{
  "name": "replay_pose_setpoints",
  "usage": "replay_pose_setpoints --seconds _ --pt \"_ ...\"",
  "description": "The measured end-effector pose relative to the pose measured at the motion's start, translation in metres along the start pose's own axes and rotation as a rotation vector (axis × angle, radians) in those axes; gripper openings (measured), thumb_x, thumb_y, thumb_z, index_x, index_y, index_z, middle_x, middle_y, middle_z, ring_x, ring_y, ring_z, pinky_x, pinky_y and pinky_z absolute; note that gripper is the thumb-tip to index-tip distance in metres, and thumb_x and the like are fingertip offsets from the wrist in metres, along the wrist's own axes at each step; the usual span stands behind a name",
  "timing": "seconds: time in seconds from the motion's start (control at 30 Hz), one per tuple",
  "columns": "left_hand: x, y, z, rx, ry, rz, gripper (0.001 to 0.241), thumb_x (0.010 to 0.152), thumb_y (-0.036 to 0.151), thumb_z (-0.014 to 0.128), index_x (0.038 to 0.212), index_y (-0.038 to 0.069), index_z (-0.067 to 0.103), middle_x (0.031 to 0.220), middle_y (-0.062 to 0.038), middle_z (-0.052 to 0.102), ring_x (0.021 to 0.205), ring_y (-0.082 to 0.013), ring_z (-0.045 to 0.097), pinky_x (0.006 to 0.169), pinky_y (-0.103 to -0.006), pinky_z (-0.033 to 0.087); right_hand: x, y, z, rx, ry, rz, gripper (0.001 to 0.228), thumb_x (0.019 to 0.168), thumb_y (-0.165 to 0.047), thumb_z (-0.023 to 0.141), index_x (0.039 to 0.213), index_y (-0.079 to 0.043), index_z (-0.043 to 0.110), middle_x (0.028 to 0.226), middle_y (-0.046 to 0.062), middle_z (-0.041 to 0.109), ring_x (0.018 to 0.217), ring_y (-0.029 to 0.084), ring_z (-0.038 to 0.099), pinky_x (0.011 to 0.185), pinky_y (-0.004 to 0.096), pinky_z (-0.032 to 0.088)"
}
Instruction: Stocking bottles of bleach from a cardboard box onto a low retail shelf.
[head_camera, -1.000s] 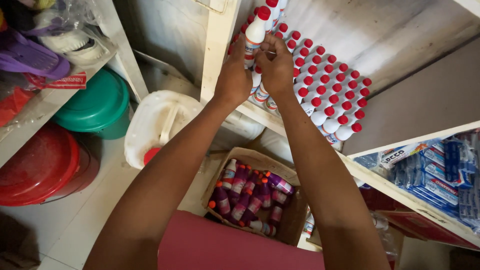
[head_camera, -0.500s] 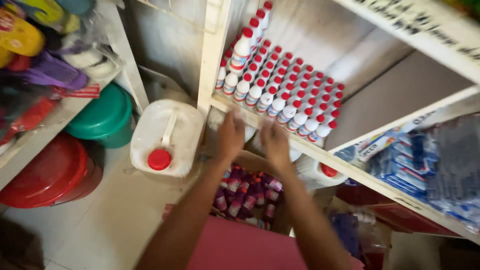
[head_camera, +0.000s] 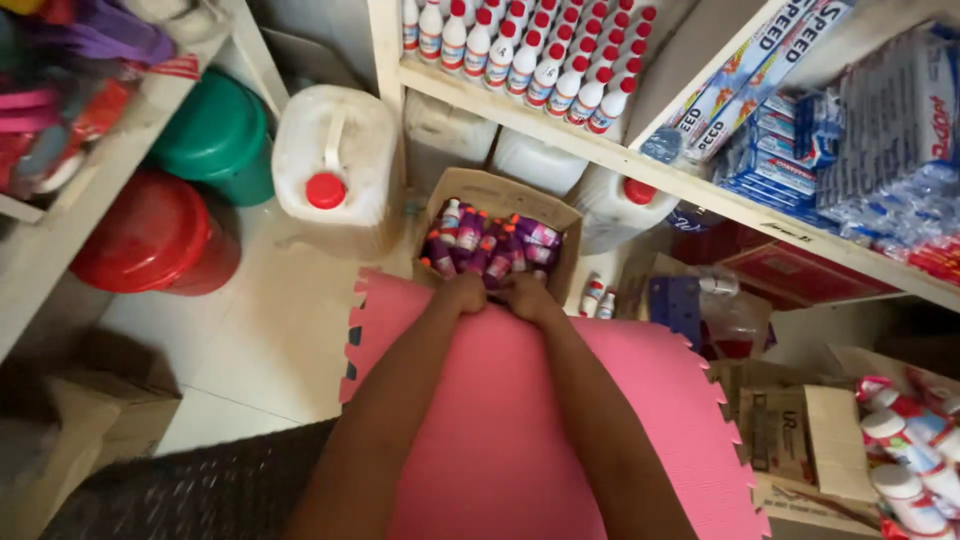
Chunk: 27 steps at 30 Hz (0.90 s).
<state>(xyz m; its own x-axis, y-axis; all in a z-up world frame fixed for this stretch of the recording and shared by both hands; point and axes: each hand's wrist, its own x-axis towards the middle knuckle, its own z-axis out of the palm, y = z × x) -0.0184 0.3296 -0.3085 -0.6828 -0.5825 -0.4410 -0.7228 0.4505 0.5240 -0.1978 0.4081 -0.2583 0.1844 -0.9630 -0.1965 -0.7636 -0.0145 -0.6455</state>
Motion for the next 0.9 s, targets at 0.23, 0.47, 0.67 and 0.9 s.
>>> replay_pose_setpoints --seconds 0.23,0.47,0.67,0.9 --pt "-0.05 0.031 -0.028 0.019 0.09 -0.093 0.027 0.083 0.016 0.065 0.102 0.003 0.078 0.114 -0.021 0.073 0.102 -0.0384 0.072 0.086 -0.0529 0.057 -0.026 -0.028 -0.011 -0.016 0.108 -0.031 0.028 0.095 -0.029 0.066 0.111 -0.01 0.079 0.114 0.017 0.071 0.105 0.031 0.066 0.094 0.041 0.051" --pt "-0.069 0.041 -0.055 -0.155 0.385 -0.08 0.029 0.087 0.022 0.064 0.105 0.001 0.072 0.107 -0.026 0.072 0.1 -0.0436 0.07 0.088 -0.0546 0.054 -0.021 -0.055 -0.027 0.177 0.355 0.118 0.023 0.089 -0.02 0.069 0.103 -0.003 0.075 0.094 0.018 0.075 0.085 0.032 0.073 0.078 0.042 0.057" --pt "-0.022 0.016 -0.075 -0.352 0.512 -0.205 0.032 0.097 0.029 0.057 0.101 0.003 0.075 0.104 -0.025 0.072 0.1 -0.0431 0.07 0.089 -0.0552 0.053 0.011 -0.03 -0.032 0.235 0.182 0.278 0.023 0.091 -0.025 0.069 0.097 -0.004 0.075 0.082 0.016 0.073 0.07 0.026 0.069 0.066 0.042 0.055" --pt "0.033 -0.003 -0.13 -0.464 0.603 -0.218 0.033 0.095 0.026 0.054 0.098 0.003 0.077 0.094 -0.025 0.075 0.093 -0.0431 0.07 0.086 -0.0532 0.055 0.09 -0.007 -0.037 0.06 0.089 0.098 0.03 0.071 -0.015 0.071 0.097 -0.001 0.068 0.087 0.021 0.074 0.076 0.033 0.068 0.065 0.048 0.053"
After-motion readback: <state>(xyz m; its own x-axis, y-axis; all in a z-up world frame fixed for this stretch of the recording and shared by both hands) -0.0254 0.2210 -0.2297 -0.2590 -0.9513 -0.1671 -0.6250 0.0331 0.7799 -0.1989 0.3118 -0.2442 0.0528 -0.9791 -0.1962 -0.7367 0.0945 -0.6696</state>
